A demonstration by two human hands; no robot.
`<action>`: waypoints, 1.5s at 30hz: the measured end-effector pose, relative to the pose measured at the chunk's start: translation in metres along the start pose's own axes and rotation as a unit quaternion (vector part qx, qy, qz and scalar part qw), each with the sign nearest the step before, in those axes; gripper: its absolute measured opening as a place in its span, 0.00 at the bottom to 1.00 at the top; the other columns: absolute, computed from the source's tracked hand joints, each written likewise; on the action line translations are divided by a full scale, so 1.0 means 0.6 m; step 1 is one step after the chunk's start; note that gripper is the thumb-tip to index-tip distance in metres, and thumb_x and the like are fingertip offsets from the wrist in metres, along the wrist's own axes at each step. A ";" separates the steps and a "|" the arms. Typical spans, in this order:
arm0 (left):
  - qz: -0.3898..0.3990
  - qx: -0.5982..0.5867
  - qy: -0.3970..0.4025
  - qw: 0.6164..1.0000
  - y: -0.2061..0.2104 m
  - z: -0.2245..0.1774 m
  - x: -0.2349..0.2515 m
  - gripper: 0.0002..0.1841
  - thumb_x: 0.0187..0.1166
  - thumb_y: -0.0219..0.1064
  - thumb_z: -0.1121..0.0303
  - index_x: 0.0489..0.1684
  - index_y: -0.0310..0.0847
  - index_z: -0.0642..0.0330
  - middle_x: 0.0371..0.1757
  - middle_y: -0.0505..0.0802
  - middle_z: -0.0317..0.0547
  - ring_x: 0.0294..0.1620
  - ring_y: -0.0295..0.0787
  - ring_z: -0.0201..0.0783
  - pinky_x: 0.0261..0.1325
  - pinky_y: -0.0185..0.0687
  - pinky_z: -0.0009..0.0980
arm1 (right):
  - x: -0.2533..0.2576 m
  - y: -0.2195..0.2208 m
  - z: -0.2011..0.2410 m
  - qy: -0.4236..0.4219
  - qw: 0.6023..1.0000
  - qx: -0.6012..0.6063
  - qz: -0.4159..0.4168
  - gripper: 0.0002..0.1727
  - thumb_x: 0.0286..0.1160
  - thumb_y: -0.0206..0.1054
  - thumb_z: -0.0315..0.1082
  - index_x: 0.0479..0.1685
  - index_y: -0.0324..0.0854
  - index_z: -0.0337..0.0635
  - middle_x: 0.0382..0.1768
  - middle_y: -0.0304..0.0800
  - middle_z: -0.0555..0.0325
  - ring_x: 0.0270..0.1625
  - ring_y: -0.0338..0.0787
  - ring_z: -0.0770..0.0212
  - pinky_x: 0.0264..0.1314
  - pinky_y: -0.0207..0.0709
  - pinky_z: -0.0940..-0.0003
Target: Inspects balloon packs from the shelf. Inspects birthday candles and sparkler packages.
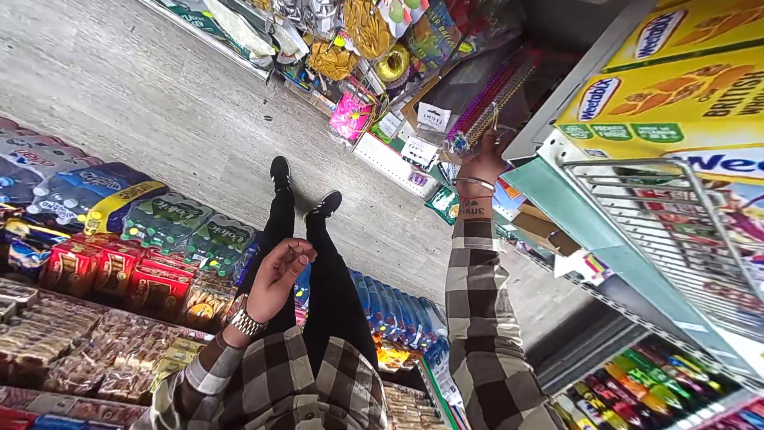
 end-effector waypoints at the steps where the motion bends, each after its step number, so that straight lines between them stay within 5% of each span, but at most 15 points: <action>1: 0.003 0.002 0.003 1.000 0.002 0.000 0.006 0.13 0.88 0.57 0.68 0.63 0.78 0.65 0.53 0.91 0.48 0.54 0.90 0.42 0.58 0.89 0.37 | -0.012 0.001 -0.005 -0.031 0.999 0.021 0.000 0.25 0.90 0.59 0.42 0.81 0.64 0.47 0.65 0.81 0.61 0.65 0.83 0.67 0.68 0.80 0.62; 4: 0.015 0.017 0.015 1.000 0.006 -0.001 0.024 0.14 0.89 0.57 0.69 0.63 0.77 0.68 0.54 0.91 0.49 0.55 0.90 0.42 0.58 0.89 0.39 | -0.056 0.005 -0.040 -0.044 0.991 0.109 0.057 0.17 0.91 0.55 0.35 0.75 0.66 0.48 0.57 0.85 0.60 0.59 0.88 0.62 0.61 0.87 0.55; 10: 0.044 0.033 0.057 0.997 0.022 -0.010 0.105 0.18 0.87 0.59 0.69 0.68 0.73 0.72 0.59 0.90 0.54 0.59 0.90 0.46 0.63 0.88 0.43 | -0.217 0.045 -0.093 -0.013 0.968 0.175 0.179 0.24 0.86 0.60 0.36 0.78 0.61 0.52 0.61 0.86 0.59 0.60 0.90 0.58 0.62 0.88 0.55; 14: 0.070 0.021 0.038 0.997 0.045 -0.024 0.173 0.33 0.84 0.64 0.62 0.85 0.58 0.65 0.76 0.83 0.54 0.73 0.83 0.49 0.73 0.83 0.46 | -0.313 0.086 -0.084 -0.020 0.934 0.228 0.274 0.26 0.84 0.67 0.39 0.77 0.62 0.50 0.61 0.86 0.62 0.61 0.90 0.62 0.66 0.87 0.57; 17: 0.092 -0.036 0.007 0.995 0.066 -0.042 0.197 0.36 0.85 0.63 0.62 0.91 0.50 0.60 0.75 0.82 0.51 0.69 0.85 0.43 0.70 0.85 0.42 | -0.368 0.113 -0.073 -0.004 0.910 0.248 0.332 0.27 0.82 0.69 0.41 0.77 0.66 0.51 0.64 0.87 0.64 0.65 0.88 0.64 0.70 0.84 0.59; 20: 0.069 -0.102 0.001 0.992 0.074 -0.058 0.201 0.22 0.87 0.60 0.67 0.77 0.65 0.62 0.56 0.89 0.50 0.51 0.91 0.38 0.55 0.91 0.37 | -0.389 0.134 -0.074 0.020 0.898 0.242 0.367 0.25 0.82 0.69 0.42 0.74 0.68 0.52 0.60 0.87 0.66 0.61 0.88 0.65 0.66 0.85 0.61; 22: 0.048 -0.113 0.027 0.992 0.070 -0.067 0.203 0.16 0.86 0.60 0.74 0.69 0.70 0.67 0.52 0.90 0.50 0.51 0.91 0.38 0.57 0.90 0.38 | -0.388 0.145 -0.076 0.025 0.894 0.223 0.387 0.23 0.81 0.70 0.42 0.71 0.69 0.54 0.59 0.87 0.67 0.59 0.88 0.66 0.64 0.85 0.61; 24: 0.036 -0.112 0.065 0.991 0.060 -0.075 0.200 0.17 0.83 0.62 0.77 0.68 0.70 0.71 0.54 0.90 0.50 0.55 0.91 0.38 0.62 0.89 0.39 | -0.387 0.157 -0.072 0.015 0.888 0.198 0.414 0.25 0.77 0.72 0.43 0.71 0.69 0.56 0.60 0.85 0.68 0.60 0.87 0.67 0.64 0.84 0.62; 28: 0.029 -0.111 0.109 0.987 0.041 -0.084 0.193 0.20 0.80 0.65 0.78 0.68 0.68 0.75 0.56 0.90 0.52 0.59 0.89 0.41 0.68 0.85 0.44 | -0.395 0.183 -0.058 -0.017 0.863 0.178 0.472 0.37 0.74 0.75 0.34 0.80 0.59 0.40 0.70 0.83 0.52 0.68 0.86 0.57 0.69 0.84 0.56; 38: -0.018 -0.166 -0.007 0.986 -0.004 -0.069 0.204 0.15 0.85 0.53 0.75 0.66 0.71 0.67 0.51 0.90 0.50 0.50 0.92 0.41 0.52 0.92 0.41 | -0.420 0.202 -0.076 0.033 0.893 0.143 0.426 0.30 0.69 0.76 0.25 0.72 0.71 0.35 0.56 0.90 0.52 0.55 0.93 0.59 0.59 0.91 0.59; 45: -0.071 -0.130 0.003 0.989 -0.016 -0.065 0.216 0.20 0.72 0.74 0.80 0.61 0.74 0.71 0.46 0.93 0.52 0.48 0.94 0.44 0.57 0.92 0.43 | -0.420 0.213 -0.063 0.014 0.872 0.130 0.471 0.30 0.73 0.70 0.23 0.74 0.65 0.30 0.59 0.88 0.50 0.62 0.91 0.59 0.68 0.87 0.60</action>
Point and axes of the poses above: each hand's wrist, its own x-axis towards the middle knuckle, its own y-axis out of the palm, z = x × y, the point moved 6 cm from there along x, towards the middle knuckle
